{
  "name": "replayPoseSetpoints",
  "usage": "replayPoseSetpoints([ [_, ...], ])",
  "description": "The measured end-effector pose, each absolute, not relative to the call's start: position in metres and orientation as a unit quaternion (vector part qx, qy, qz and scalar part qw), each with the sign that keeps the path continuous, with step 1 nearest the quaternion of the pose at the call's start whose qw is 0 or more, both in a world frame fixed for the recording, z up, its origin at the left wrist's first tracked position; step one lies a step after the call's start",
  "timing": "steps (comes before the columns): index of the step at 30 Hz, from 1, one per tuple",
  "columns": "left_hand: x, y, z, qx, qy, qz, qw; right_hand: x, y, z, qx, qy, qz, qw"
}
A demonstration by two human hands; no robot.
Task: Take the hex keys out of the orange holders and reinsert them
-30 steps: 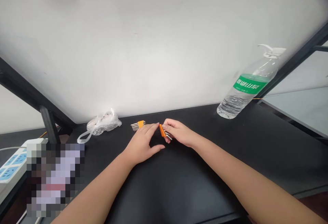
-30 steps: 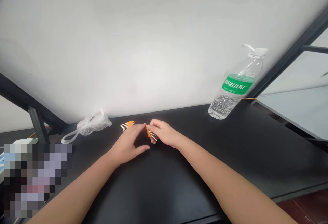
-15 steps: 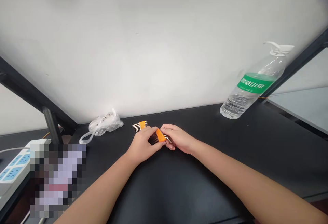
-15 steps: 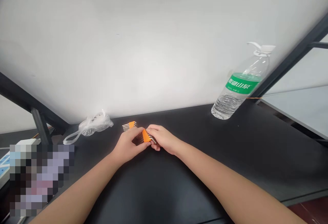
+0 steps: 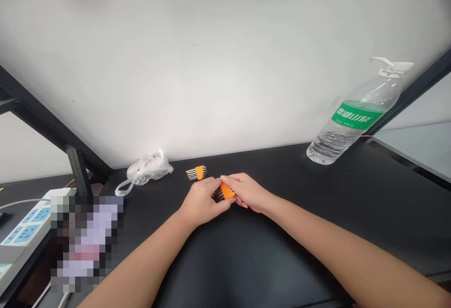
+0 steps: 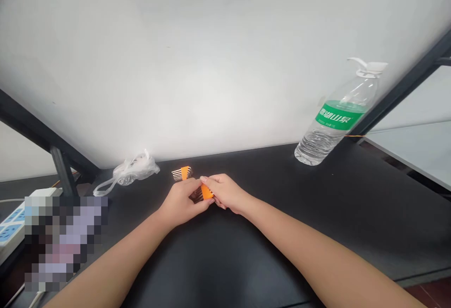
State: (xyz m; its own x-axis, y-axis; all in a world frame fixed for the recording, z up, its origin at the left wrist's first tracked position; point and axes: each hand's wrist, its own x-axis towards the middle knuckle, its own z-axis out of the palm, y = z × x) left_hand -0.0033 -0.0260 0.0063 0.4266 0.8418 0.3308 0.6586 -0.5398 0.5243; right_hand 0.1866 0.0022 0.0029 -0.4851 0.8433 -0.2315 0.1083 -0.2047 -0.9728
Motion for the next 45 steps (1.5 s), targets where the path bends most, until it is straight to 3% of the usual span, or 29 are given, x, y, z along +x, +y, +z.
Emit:
replayPoseSetpoints([
  [12,-0.006,-0.024,0.002,0.792,0.513,0.267,0.193,0.195,0.017,-0.001,-0.49,-0.516,0.629,0.314],
  [27,-0.007,-0.025,0.0,0.773,0.548,0.245,0.207,0.203,0.029,0.0,-0.521,-0.532,0.606,0.281],
  [36,-0.002,-0.029,0.007,0.763,0.581,0.205,0.196,0.212,0.04,-0.008,-0.553,-0.572,0.565,0.218],
  [45,0.009,-0.031,0.004,0.771,0.601,0.175,0.117,0.215,0.05,-0.005,-0.584,-0.674,0.425,0.152],
])
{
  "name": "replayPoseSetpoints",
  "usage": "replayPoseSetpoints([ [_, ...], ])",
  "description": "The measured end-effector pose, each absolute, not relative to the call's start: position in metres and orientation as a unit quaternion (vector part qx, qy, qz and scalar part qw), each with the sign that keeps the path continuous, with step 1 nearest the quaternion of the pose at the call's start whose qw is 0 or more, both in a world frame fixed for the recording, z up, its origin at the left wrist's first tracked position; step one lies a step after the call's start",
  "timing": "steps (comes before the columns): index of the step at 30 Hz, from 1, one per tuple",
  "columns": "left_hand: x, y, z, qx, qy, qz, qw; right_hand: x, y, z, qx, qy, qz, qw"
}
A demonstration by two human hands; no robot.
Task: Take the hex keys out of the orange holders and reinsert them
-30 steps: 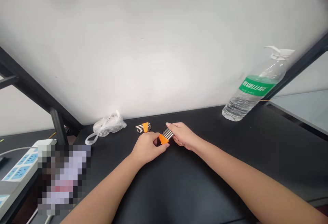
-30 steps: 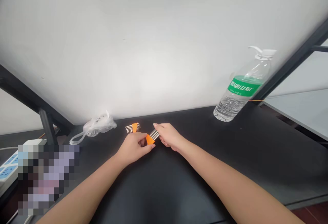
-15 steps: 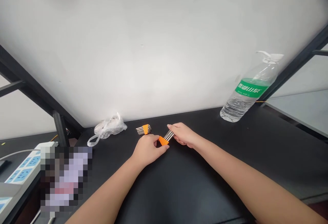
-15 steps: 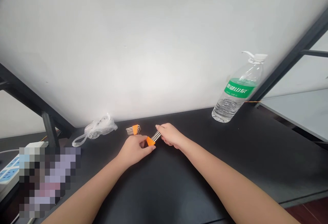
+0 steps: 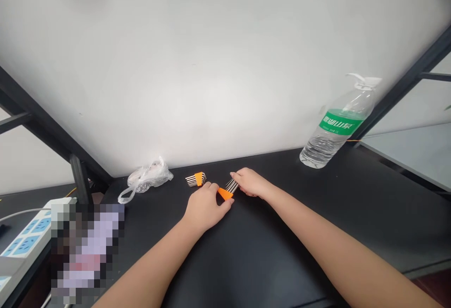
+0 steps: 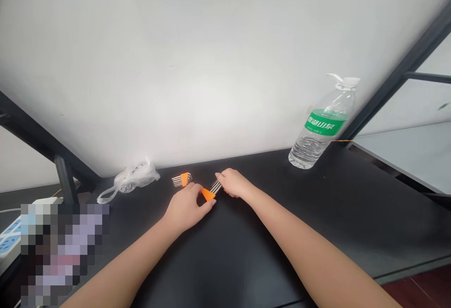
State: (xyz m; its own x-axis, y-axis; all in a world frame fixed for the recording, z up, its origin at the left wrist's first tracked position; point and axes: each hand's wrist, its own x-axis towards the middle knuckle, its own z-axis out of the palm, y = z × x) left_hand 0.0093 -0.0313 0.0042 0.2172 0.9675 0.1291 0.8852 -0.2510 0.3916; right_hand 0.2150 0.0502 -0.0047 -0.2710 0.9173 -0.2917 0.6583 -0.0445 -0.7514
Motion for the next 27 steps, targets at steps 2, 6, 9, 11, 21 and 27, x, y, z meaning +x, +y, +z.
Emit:
replayPoseSetpoints([
  [2,0.011,-0.031,0.003,0.779,0.597,0.166,0.1,0.216,0.053,-0.003,-0.592,-0.679,0.414,0.131],
  [6,0.012,-0.03,0.003,0.802,0.566,0.161,0.101,0.218,0.057,0.0,-0.609,-0.699,0.364,0.088],
  [9,0.013,-0.031,0.004,0.817,0.544,0.163,0.099,0.217,0.058,0.002,-0.624,-0.715,0.309,0.057],
  [11,0.015,-0.032,0.006,0.827,0.531,0.161,0.091,0.215,0.056,0.002,-0.626,-0.732,0.265,0.052],
  [21,0.022,-0.035,0.007,0.846,0.511,0.135,0.07,0.198,0.039,0.002,-0.631,-0.769,0.101,-0.005],
  [27,0.019,-0.037,0.008,0.853,0.496,0.141,0.076,0.198,0.031,0.002,-0.634,-0.771,0.054,-0.023],
])
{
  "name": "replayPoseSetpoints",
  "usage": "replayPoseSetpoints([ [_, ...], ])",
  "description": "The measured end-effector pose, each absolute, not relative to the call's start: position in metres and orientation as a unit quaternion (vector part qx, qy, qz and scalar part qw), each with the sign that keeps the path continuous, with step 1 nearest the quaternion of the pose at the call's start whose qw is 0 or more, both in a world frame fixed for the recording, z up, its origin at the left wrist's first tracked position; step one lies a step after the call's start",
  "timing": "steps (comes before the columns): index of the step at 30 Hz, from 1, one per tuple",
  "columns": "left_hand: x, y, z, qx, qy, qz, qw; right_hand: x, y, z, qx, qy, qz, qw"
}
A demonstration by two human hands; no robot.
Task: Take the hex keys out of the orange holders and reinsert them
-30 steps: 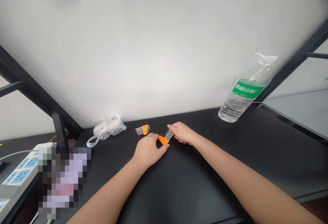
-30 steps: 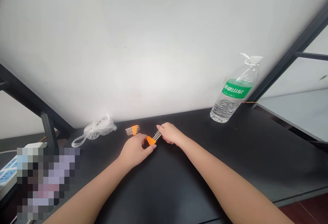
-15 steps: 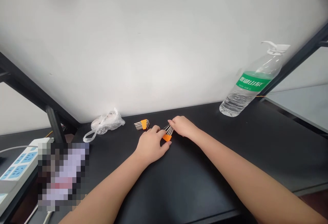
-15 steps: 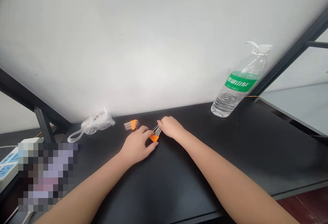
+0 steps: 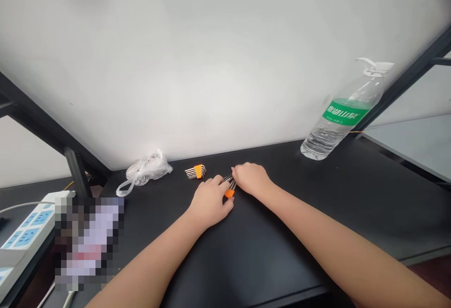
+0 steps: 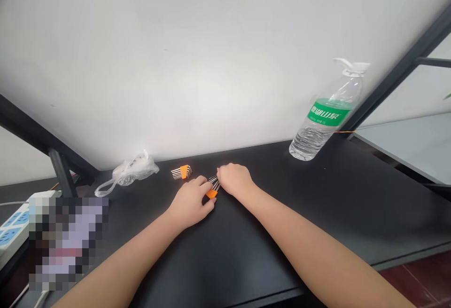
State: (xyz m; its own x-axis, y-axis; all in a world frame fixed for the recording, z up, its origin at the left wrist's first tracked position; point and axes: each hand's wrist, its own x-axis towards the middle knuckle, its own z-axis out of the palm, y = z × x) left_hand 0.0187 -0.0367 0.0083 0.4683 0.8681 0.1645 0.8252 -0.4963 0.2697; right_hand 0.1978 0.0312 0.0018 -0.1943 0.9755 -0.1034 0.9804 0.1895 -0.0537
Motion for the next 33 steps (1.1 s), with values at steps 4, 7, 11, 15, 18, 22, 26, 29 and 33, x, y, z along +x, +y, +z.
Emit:
replayPoseSetpoints([
  [4,0.017,-0.036,0.009,0.855,0.492,0.144,0.083,0.206,0.03,-0.002,0.639,0.768,-0.036,0.002],
  [7,0.015,-0.035,0.011,0.854,0.491,0.141,0.094,0.212,0.031,-0.007,0.641,0.767,-0.031,-0.023],
  [11,0.009,-0.036,0.016,0.863,0.467,0.153,0.12,0.217,0.033,-0.012,0.639,0.766,-0.03,-0.065],
  [15,0.001,-0.037,0.018,0.865,0.446,0.182,0.139,0.233,0.042,-0.007,0.636,0.76,-0.077,-0.11],
  [18,-0.001,-0.035,0.016,0.852,0.465,0.193,0.14,0.255,0.05,0.001,0.616,0.764,-0.11,-0.159],
  [22,-0.002,-0.032,0.01,0.84,0.493,0.187,0.129,0.274,0.054,0.003,0.518,0.819,-0.16,-0.189],
  [26,-0.005,-0.03,0.006,0.839,0.484,0.199,0.146,0.272,0.055,-0.004,0.452,0.848,-0.21,-0.182],
  [29,-0.007,-0.028,0.005,0.832,0.487,0.209,0.163,0.268,0.054,-0.005,0.455,0.847,-0.215,-0.174],
  [33,-0.008,-0.027,0.006,0.828,0.489,0.214,0.172,0.267,0.048,0.002,0.434,0.858,-0.22,-0.164],
])
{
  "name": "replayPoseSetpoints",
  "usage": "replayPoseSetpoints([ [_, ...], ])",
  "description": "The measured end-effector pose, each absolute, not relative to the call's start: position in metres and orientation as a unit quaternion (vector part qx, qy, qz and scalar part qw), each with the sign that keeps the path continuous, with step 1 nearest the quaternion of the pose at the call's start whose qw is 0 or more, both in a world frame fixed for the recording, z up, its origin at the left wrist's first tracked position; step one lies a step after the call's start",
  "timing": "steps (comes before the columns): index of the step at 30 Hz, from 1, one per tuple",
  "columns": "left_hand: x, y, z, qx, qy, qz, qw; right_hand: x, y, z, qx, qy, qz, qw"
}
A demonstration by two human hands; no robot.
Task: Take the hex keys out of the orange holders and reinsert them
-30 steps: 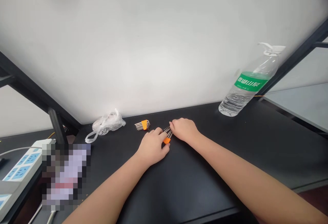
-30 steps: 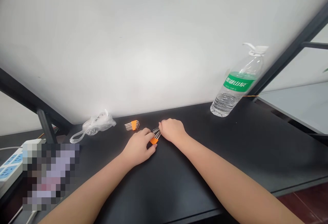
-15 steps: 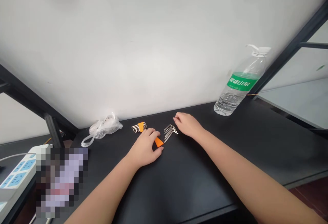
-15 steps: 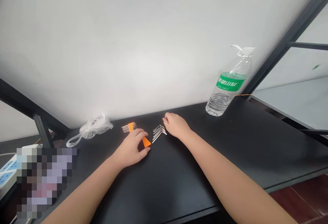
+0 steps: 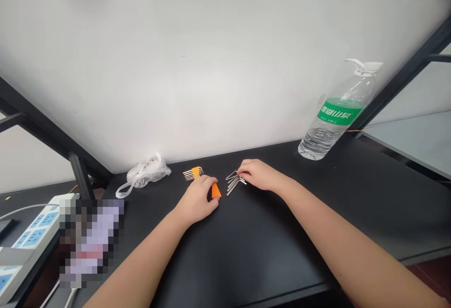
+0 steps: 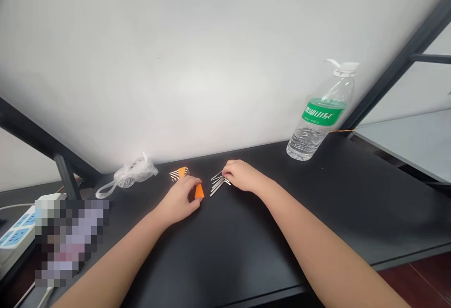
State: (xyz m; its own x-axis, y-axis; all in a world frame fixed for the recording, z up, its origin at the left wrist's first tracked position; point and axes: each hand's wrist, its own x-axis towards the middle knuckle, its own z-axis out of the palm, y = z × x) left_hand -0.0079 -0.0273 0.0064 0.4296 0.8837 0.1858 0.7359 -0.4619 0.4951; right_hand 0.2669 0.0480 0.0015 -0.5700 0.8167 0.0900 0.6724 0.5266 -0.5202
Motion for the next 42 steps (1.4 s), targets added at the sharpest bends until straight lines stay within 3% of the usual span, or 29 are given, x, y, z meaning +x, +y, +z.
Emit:
replayPoseSetpoints([
  [16,-0.009,-0.027,0.009,0.824,0.493,0.207,0.187,0.268,0.068,-0.018,-0.505,-0.815,0.189,0.212],
  [35,-0.012,-0.023,0.006,0.829,0.482,0.204,0.199,0.268,0.068,-0.01,-0.505,-0.808,0.232,0.195],
  [42,-0.016,-0.023,0.002,0.814,0.497,0.202,0.224,0.274,0.057,0.0,-0.464,-0.833,0.262,0.15],
])
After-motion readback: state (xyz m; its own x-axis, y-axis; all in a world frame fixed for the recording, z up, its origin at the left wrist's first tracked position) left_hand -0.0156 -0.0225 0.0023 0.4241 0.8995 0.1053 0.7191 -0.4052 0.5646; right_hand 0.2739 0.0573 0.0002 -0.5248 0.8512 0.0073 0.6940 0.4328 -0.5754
